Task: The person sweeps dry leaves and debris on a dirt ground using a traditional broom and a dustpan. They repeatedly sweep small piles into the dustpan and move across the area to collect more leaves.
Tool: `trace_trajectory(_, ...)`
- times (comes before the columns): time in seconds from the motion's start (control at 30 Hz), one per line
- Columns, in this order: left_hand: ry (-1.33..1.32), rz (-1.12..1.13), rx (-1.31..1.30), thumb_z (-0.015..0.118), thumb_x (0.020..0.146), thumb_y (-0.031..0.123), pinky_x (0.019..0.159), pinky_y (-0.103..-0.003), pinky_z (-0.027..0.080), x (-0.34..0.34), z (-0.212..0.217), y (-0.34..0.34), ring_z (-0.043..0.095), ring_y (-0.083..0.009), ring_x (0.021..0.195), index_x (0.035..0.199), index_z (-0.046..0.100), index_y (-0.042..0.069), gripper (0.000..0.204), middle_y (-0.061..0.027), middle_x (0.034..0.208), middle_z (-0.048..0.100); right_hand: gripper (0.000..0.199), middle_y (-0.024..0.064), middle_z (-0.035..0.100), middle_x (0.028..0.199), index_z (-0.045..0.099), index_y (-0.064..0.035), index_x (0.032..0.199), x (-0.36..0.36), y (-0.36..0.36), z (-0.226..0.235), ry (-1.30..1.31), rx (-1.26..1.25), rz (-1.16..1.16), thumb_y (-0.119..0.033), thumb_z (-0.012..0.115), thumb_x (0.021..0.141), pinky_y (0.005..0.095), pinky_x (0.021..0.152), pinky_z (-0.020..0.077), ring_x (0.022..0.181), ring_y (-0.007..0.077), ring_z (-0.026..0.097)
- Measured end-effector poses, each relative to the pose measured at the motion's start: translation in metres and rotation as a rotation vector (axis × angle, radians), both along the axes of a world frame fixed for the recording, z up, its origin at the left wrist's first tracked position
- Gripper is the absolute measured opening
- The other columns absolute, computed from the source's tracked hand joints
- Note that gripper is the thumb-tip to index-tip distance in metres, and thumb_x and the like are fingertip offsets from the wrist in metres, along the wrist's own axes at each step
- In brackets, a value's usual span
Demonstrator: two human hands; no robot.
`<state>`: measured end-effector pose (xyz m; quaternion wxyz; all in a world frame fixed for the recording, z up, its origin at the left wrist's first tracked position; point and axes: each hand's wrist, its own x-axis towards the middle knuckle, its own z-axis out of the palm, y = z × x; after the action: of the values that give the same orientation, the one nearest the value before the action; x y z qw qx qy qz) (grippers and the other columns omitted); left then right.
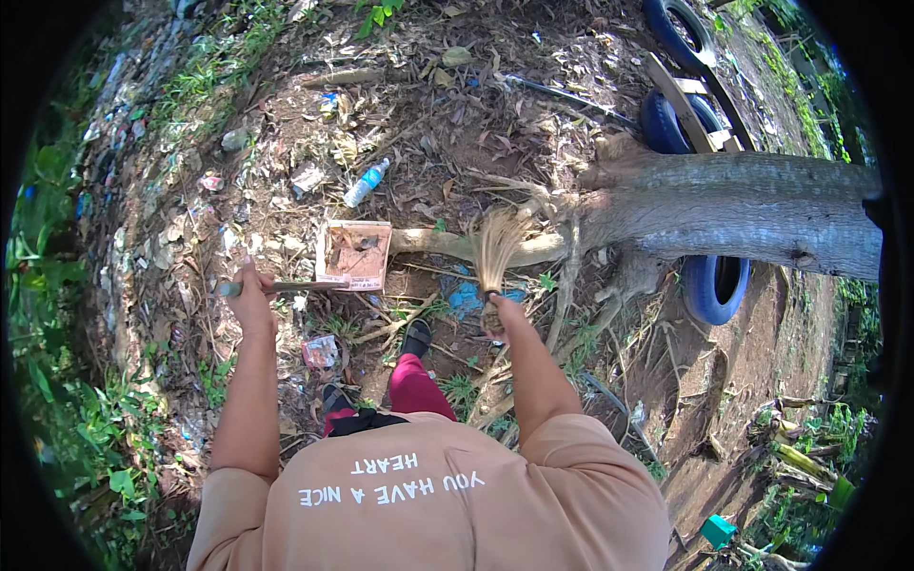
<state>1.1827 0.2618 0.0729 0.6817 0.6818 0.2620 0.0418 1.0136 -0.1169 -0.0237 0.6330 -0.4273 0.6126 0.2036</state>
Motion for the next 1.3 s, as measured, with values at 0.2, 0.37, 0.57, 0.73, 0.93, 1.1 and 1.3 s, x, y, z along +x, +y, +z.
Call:
trace_trajectory(0.2,0.014,-0.001,-0.014,0.051,0.087,0.034,0.05,-0.027,0.041,0.013,-0.007,-0.036,0.053,-0.0135,0.056,0.058,0.046,0.007,0.039,-0.0048,0.058,0.054,0.031,0.0032,0.052,0.066,0.047,-0.0162,0.114,0.006,0.01,0.009,-0.254,0.101,0.236,-0.027,0.051,0.085,0.0332,0.035,0.0384,0.049,0.0179,0.054)
trace_trajectory(0.37,-0.011,-0.01,-0.018,0.052,0.087,0.032,0.05,-0.028,0.039,0.025,-0.008,-0.045,0.052,-0.0125,0.056,0.057,0.045,0.009,0.039,-0.0042,0.057,0.053,0.041,0.0048,0.055,0.073,0.046,-0.02,0.124,-0.037,-0.059,0.047,-0.31,0.039,0.22,-0.031,0.052,0.085,0.0357,0.048,0.0445,0.055,0.018,0.053)
trace_trajectory(0.57,-0.058,0.012,-0.028,0.052,0.087,0.03,0.051,-0.027,0.039,0.029,-0.005,-0.067,0.051,-0.0123,0.054,0.056,0.045,0.008,0.038,-0.0048,0.056,0.052,0.017,0.0041,0.053,0.067,0.046,-0.0131,0.09,0.03,-0.044,0.0,-0.138,0.119,-0.002,-0.03,0.048,0.086,0.0338,0.041,0.0398,0.053,0.0189,0.055)
trace_trajectory(0.73,-0.098,0.051,-0.027,0.053,0.086,0.029,0.051,-0.027,0.039,0.034,-0.002,-0.086,0.05,-0.0124,0.053,0.057,0.046,0.007,0.038,-0.0037,0.054,0.05,0.022,0.0032,0.05,0.069,0.046,-0.0145,0.102,0.059,-0.026,0.009,-0.256,0.182,0.216,-0.029,0.049,0.086,0.0328,0.04,0.0388,0.055,0.018,0.054)
trace_trajectory(0.93,-0.183,0.056,-0.009,0.054,0.086,0.03,0.048,-0.026,0.039,0.049,0.003,-0.083,0.05,-0.0119,0.053,0.056,0.047,0.007,0.039,-0.0028,0.054,0.049,0.026,0.0054,0.054,0.069,0.047,-0.0165,0.109,0.009,-0.103,0.048,-0.352,0.053,0.196,-0.029,0.048,0.086,0.029,0.035,0.0393,0.052,0.0169,0.053)
trace_trajectory(1.1,-0.063,0.095,-0.01,0.053,0.086,0.031,0.042,-0.024,0.037,0.068,-0.003,-0.082,0.048,-0.0114,0.049,0.054,0.045,0.007,0.041,-0.0033,0.053,0.049,0.016,0.0051,0.051,0.064,0.046,-0.0181,0.097,0.054,-0.078,0.01,-0.193,0.099,-0.021,-0.031,0.047,0.087,0.0336,0.035,0.0388,0.049,0.0196,0.053)
trace_trajectory(1.3,-0.044,0.082,0.031,0.052,0.086,0.032,0.042,-0.024,0.036,0.101,-0.002,-0.083,0.048,-0.0114,0.05,0.054,0.044,0.008,0.04,-0.0037,0.054,0.05,0.034,0.0035,0.054,0.069,0.048,-0.0198,0.117,0.104,-0.004,0.01,-0.188,0.24,0.369,-0.03,0.052,0.085,0.0326,0.039,0.0401,0.05,0.0158,0.052)
